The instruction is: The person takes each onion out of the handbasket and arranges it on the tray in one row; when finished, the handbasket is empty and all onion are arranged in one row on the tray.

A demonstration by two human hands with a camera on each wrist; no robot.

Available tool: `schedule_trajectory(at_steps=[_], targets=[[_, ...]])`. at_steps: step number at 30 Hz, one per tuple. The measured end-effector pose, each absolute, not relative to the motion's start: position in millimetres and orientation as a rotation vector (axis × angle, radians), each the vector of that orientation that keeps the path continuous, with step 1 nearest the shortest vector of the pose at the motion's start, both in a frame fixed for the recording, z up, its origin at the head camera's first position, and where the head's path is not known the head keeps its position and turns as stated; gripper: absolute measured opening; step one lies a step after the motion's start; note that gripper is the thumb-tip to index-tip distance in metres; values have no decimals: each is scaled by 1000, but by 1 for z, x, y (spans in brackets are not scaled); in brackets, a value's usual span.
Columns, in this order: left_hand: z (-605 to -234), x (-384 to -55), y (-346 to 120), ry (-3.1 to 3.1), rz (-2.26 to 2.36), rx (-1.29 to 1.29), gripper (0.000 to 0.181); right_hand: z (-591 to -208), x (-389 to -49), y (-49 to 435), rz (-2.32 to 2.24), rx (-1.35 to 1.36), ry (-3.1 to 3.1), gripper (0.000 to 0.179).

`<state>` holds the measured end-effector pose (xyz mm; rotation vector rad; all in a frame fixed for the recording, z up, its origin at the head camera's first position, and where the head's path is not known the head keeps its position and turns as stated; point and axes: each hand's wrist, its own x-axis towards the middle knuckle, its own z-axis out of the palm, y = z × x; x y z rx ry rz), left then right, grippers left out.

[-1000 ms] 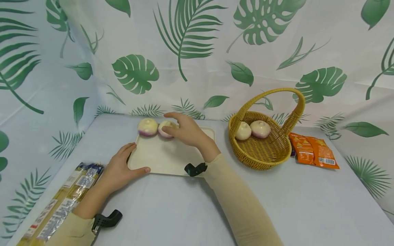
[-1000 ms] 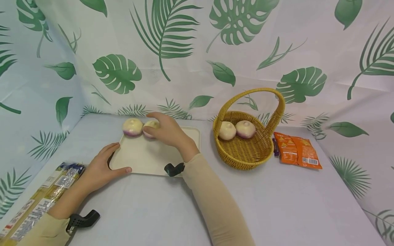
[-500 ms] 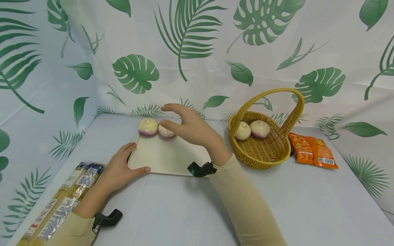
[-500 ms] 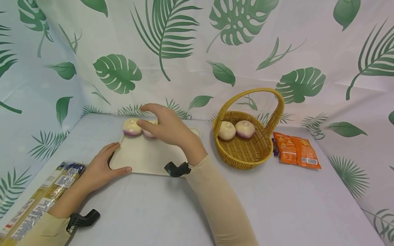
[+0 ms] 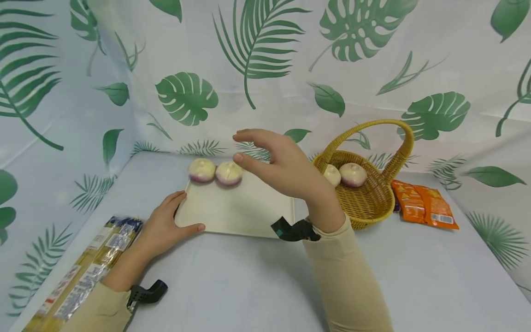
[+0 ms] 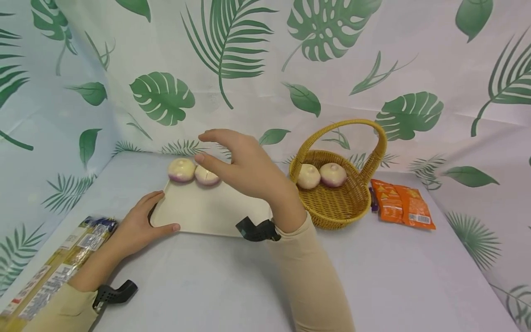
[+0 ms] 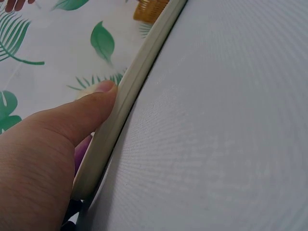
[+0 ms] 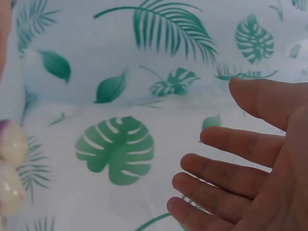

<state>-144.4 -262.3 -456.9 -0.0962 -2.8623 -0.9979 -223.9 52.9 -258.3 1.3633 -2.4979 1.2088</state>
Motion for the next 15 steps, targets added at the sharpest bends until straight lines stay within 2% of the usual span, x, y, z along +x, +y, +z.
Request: schedule_trajectory(at_steps=[15], targets=[[-457, -144, -262, -2868, -1011, -91, 114, -240, -229, 108, 1331, 1116, -2464, 40]])
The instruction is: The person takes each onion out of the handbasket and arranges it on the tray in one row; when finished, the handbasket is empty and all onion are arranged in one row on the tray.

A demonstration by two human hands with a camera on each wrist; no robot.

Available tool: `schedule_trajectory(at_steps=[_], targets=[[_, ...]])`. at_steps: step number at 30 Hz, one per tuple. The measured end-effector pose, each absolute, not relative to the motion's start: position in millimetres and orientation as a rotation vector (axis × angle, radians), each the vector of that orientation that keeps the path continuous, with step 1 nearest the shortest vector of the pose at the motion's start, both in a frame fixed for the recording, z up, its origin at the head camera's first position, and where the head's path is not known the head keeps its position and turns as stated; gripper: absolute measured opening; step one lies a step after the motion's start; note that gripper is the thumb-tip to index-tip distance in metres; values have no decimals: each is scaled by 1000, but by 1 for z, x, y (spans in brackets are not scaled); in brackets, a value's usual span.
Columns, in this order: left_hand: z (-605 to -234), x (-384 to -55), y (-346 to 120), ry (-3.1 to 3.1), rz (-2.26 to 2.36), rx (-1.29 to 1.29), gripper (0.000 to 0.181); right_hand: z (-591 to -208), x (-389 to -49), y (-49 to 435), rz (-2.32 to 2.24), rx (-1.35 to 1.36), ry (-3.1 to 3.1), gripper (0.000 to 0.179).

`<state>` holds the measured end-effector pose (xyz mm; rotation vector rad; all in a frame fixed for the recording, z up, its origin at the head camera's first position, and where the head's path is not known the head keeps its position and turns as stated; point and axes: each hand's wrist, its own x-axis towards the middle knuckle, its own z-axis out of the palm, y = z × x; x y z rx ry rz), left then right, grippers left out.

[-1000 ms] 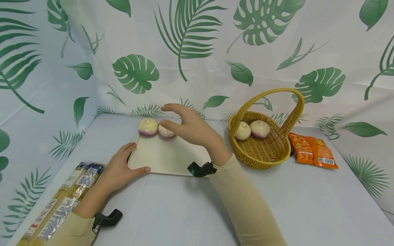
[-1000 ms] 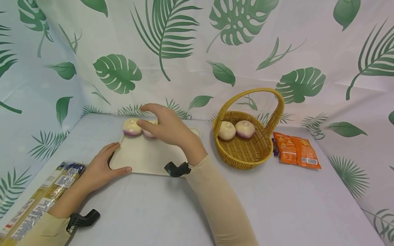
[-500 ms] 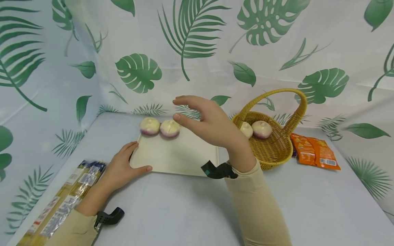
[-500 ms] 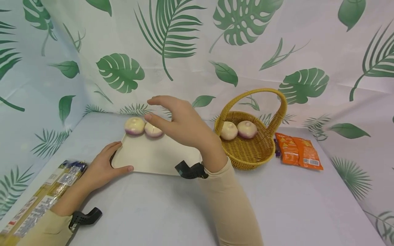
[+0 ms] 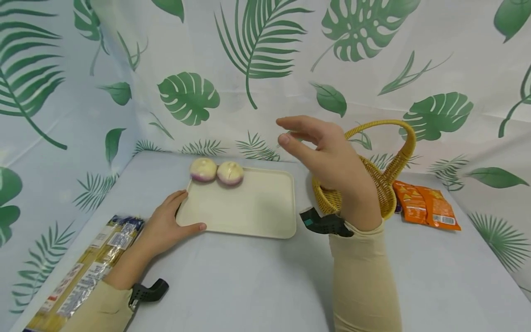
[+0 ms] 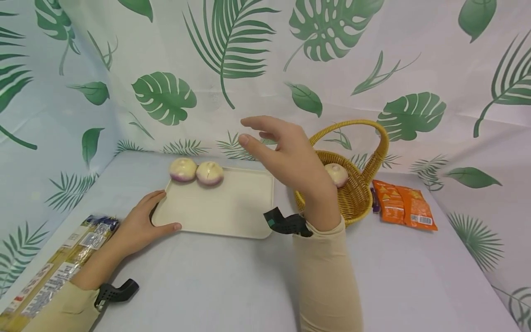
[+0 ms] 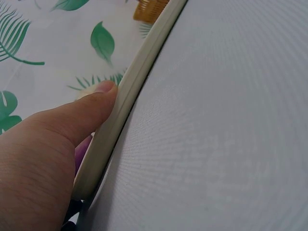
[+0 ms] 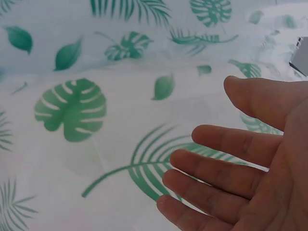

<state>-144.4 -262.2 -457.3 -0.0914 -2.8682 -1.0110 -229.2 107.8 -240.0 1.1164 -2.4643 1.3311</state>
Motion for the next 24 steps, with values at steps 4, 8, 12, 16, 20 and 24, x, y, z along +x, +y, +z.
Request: schedule_trajectory(at_steps=[4, 8, 12, 16, 20, 24], targets=[[-457, -144, -263, -2872, -1005, -86, 115, -237, -229, 123, 1367, 1040, -2437, 39], [-456, -143, -263, -2872, -994, -85, 114, -235, -229, 137, 1406, 995, -2383, 36], [-457, -143, -262, -2870, -1000, -94, 114, -232, -230, 149, 1435, 954, -2355, 34], [-458, -143, -261, -2874, -1005, -83, 114, -231, -233, 162, 1474, 905, -2340, 33], [-457, -142, -260, -2883, -1009, -75, 115, -233, -236, 177, 1553, 861, -2281, 32], [-456, -142, -260, -2881, -1018, -82, 114, -238, -242, 194, 1606, 834, -2230, 31]])
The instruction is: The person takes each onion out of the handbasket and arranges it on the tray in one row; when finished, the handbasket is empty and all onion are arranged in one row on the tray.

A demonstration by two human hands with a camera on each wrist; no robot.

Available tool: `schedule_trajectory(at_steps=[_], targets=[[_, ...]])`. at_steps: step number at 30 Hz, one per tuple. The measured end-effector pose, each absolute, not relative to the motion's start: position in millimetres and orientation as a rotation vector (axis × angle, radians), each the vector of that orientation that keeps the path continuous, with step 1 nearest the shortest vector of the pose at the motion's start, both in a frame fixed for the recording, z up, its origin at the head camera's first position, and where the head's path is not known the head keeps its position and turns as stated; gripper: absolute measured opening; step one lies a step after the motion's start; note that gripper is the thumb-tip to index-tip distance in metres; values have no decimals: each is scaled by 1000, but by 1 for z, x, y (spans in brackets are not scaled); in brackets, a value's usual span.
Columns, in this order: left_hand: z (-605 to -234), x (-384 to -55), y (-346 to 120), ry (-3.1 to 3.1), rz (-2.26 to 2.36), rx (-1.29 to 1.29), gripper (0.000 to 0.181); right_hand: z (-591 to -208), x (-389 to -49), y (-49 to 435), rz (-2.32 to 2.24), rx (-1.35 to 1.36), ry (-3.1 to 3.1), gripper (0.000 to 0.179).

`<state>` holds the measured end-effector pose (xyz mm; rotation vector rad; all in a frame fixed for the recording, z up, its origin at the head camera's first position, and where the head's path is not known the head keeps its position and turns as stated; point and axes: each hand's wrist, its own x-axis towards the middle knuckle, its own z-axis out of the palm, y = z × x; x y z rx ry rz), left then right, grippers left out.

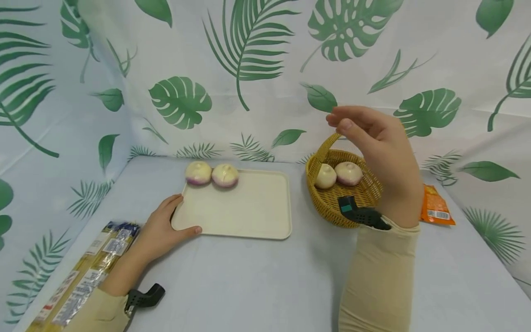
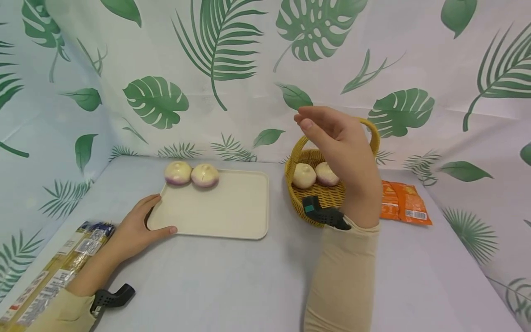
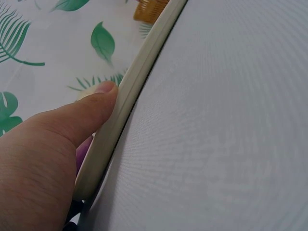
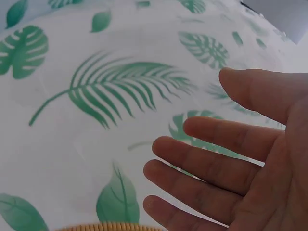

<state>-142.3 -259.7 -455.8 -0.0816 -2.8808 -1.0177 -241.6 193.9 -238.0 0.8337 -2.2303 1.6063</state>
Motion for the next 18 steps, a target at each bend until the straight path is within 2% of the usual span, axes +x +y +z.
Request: schedule_trajectory(at_steps=[11, 18], targets=[[-457, -141, -260, -2875, -1016, -90, 114, -256, -260, 237, 1758, 913, -2186, 28], [-455, -142, -259, -2890, -1007, -85, 115, -267, -266, 259, 1542, 778, -2471, 29]])
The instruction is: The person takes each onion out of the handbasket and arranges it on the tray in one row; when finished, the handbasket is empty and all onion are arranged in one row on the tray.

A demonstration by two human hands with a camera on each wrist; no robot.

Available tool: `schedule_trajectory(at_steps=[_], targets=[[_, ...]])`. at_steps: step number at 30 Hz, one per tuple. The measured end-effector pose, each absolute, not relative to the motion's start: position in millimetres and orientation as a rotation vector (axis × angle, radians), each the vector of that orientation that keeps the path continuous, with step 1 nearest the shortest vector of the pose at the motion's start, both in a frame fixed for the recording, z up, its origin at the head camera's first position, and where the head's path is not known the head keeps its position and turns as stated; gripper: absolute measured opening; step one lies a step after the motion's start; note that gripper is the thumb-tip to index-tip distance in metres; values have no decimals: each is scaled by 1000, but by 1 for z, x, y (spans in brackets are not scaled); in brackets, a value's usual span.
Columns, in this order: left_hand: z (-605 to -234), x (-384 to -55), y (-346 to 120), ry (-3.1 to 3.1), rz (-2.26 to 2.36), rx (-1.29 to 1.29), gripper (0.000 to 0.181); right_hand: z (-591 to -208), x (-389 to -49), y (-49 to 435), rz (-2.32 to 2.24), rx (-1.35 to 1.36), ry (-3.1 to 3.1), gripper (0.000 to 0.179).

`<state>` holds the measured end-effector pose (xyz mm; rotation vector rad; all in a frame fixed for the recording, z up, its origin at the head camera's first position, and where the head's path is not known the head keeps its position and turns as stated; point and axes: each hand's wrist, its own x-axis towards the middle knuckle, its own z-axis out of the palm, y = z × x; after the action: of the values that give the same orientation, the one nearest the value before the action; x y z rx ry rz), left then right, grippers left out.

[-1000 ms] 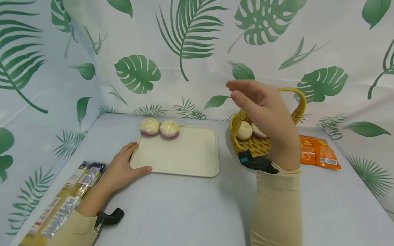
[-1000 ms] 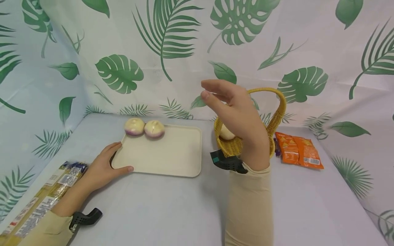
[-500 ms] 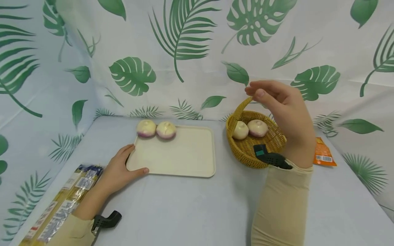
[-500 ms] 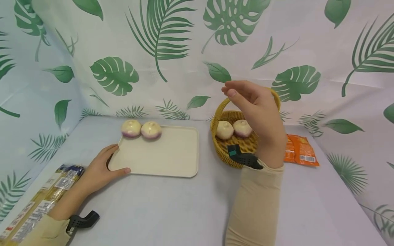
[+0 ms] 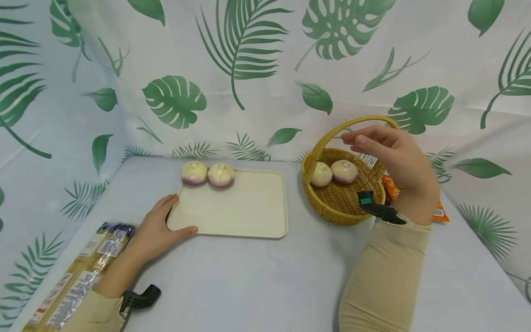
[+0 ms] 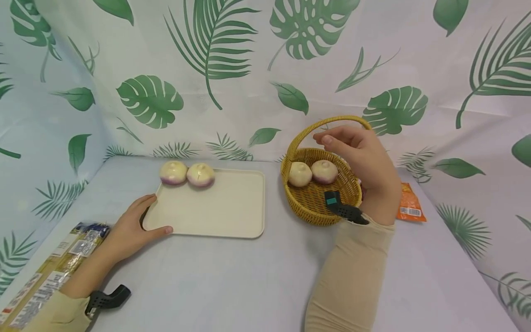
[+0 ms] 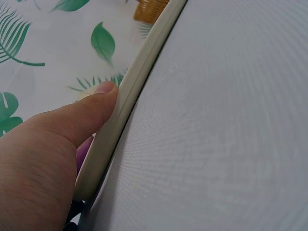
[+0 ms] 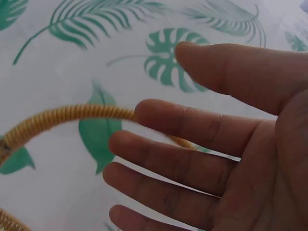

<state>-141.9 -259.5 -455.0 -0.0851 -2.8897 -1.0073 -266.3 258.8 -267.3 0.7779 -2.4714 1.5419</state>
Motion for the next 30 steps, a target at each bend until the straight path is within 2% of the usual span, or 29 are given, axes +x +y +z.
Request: schedule_trajectory(at_steps=[6, 18, 30], targets=[[-454, -141, -260, -2889, -1007, -84, 114, -283, -283, 260, 1567, 710, -2565, 31], [-458, -142, -261, -2892, -1008, -72, 117, -314, -311, 255, 1554, 541, -2799, 54], [-454, -142, -259, -2892, -1022, -83, 116, -338, -326, 247, 1578, 487, -2898, 53]])
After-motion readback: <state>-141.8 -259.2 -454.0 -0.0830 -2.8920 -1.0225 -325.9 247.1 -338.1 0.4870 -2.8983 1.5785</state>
